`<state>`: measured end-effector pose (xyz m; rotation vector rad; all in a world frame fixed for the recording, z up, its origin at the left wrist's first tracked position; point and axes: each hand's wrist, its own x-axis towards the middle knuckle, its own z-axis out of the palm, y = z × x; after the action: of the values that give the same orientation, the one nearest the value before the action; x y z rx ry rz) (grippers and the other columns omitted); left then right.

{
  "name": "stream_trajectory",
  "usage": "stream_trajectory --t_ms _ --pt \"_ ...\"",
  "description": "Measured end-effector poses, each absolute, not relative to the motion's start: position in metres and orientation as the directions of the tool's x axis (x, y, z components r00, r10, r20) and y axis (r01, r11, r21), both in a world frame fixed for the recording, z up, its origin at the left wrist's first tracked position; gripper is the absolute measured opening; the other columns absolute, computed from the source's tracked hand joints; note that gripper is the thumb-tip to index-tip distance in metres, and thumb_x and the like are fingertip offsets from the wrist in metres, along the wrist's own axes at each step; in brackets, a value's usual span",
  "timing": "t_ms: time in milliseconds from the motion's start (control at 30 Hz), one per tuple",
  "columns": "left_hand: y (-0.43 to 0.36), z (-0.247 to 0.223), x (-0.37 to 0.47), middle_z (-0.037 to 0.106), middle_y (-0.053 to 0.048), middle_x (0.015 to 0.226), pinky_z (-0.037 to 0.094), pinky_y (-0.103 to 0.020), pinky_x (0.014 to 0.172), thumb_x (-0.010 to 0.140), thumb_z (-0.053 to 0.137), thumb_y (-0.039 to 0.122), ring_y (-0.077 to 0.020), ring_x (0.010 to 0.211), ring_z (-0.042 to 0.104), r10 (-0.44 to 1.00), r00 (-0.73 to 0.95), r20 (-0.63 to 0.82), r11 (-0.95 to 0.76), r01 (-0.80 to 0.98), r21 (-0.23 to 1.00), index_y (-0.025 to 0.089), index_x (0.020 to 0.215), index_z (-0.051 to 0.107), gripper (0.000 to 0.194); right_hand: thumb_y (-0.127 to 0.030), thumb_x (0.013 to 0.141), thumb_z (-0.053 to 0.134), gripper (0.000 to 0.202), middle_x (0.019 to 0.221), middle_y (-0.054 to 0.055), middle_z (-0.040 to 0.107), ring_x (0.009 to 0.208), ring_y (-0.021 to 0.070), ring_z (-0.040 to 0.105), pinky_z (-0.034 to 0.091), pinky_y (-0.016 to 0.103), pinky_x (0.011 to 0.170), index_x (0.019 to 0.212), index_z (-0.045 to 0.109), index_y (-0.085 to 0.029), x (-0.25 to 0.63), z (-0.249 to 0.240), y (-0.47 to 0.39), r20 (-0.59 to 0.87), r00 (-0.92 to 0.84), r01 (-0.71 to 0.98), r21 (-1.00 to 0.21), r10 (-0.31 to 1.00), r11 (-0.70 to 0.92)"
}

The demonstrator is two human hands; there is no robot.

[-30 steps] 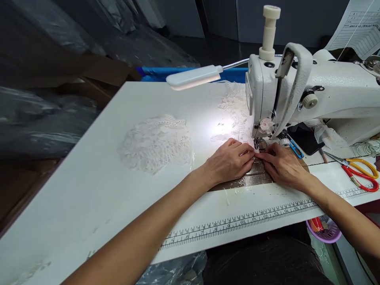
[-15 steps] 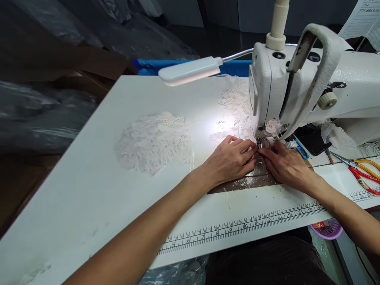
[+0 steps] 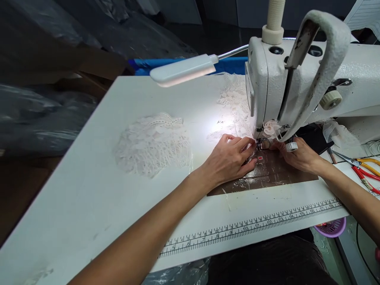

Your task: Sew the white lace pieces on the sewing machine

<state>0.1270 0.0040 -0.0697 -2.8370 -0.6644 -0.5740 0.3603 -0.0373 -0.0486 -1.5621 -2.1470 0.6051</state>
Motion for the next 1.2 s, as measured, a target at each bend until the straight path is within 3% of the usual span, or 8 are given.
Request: stream_trajectory --t_ms 267,400,767,900,967,1033,1133,1200 --pt "0.003 -0.072 0.127 0.068 -0.011 0.101 0.044 -0.039 0.074 0.102 0.036 0.034 -0.0219 0.088 0.063 0.379 0.823 0.423 -0.892 0.447 -0.070 0.012 0.110 0.063 0.036 -0.045 0.100 0.039 0.039 0.082 0.006 0.065 0.073 0.0174 0.059 0.045 0.031 0.067 0.085 0.063 -0.019 0.358 -0.055 -0.044 0.093 -0.264 0.769 -0.580 0.960 0.268" --pt "0.005 -0.071 0.125 0.068 -0.011 0.108 0.045 -0.040 0.078 0.102 0.036 0.033 -0.0212 0.089 0.064 0.414 0.819 0.397 -0.888 0.460 -0.023 0.014 0.113 0.063 0.034 -0.048 0.099 0.036 0.044 0.074 0.004 0.062 0.071 0.0177 0.058 0.045 0.030 0.065 0.077 0.061 -0.019 0.360 -0.055 -0.048 0.141 -0.216 0.754 -0.604 0.966 0.257" --pt "0.017 -0.076 0.120 0.069 -0.010 0.104 0.047 -0.049 0.096 0.101 0.040 0.030 -0.0207 0.095 0.065 0.491 0.775 0.398 -0.865 0.490 0.111 0.017 0.119 0.064 0.033 -0.033 0.091 0.045 0.028 0.073 0.005 0.063 0.066 0.0182 0.059 0.044 0.029 0.059 0.071 0.060 -0.019 0.360 -0.056 -0.048 0.183 -0.168 0.722 -0.646 0.969 0.247" --pt "0.029 -0.067 0.118 0.070 -0.007 0.107 0.051 -0.042 0.092 0.099 0.046 0.030 -0.0193 0.099 0.065 0.506 0.791 0.344 -0.862 0.455 0.222 0.023 0.108 0.070 0.026 -0.032 0.093 0.046 0.028 0.068 0.004 0.062 0.060 0.0178 0.057 0.043 0.030 0.056 0.072 0.060 -0.020 0.356 -0.054 -0.057 0.227 -0.235 0.740 -0.589 0.945 0.325" --pt "0.039 -0.062 0.118 0.069 -0.006 0.112 0.052 -0.037 0.091 0.098 0.048 0.028 -0.0180 0.102 0.064 0.508 0.799 0.321 -0.856 0.428 0.288 0.024 0.103 0.071 0.023 -0.034 0.095 0.045 0.036 0.059 0.001 0.056 0.050 0.0151 0.050 0.036 0.028 0.048 0.063 0.055 -0.021 0.354 -0.055 -0.062 0.270 -0.310 0.732 -0.544 0.912 0.410" --pt "0.051 -0.058 0.122 0.067 -0.007 0.117 0.051 -0.036 0.092 0.098 0.047 0.027 -0.0189 0.106 0.063 0.603 0.737 0.306 -0.793 0.513 0.327 0.022 0.104 0.070 0.024 -0.029 0.097 0.046 0.038 0.055 -0.001 0.052 0.047 0.0126 0.046 0.032 0.028 0.047 0.059 0.049 -0.022 0.351 -0.056 -0.068 0.382 -0.392 0.678 -0.495 0.837 0.543" --pt "0.069 -0.055 0.130 0.066 -0.012 0.110 0.050 -0.043 0.090 0.099 0.039 0.031 -0.0251 0.101 0.062 0.787 0.551 0.278 -0.617 0.716 0.327 0.017 0.110 0.068 0.033 -0.015 0.095 0.047 0.037 0.051 -0.005 0.047 0.043 0.0089 0.041 0.028 0.026 0.044 0.059 0.041 -0.022 0.343 -0.055 -0.075 0.589 -0.483 0.525 -0.398 0.648 0.752" --pt "0.079 -0.055 0.136 0.065 -0.014 0.107 0.049 -0.045 0.088 0.099 0.039 0.037 -0.0276 0.098 0.062 0.810 0.533 0.246 -0.587 0.745 0.317 0.015 0.110 0.067 0.038 -0.011 0.093 0.046 0.030 0.052 -0.005 0.048 0.041 0.0082 0.040 0.027 0.025 0.042 0.065 0.041 -0.023 0.337 -0.051 -0.080 0.713 -0.485 0.431 -0.309 0.506 0.848"
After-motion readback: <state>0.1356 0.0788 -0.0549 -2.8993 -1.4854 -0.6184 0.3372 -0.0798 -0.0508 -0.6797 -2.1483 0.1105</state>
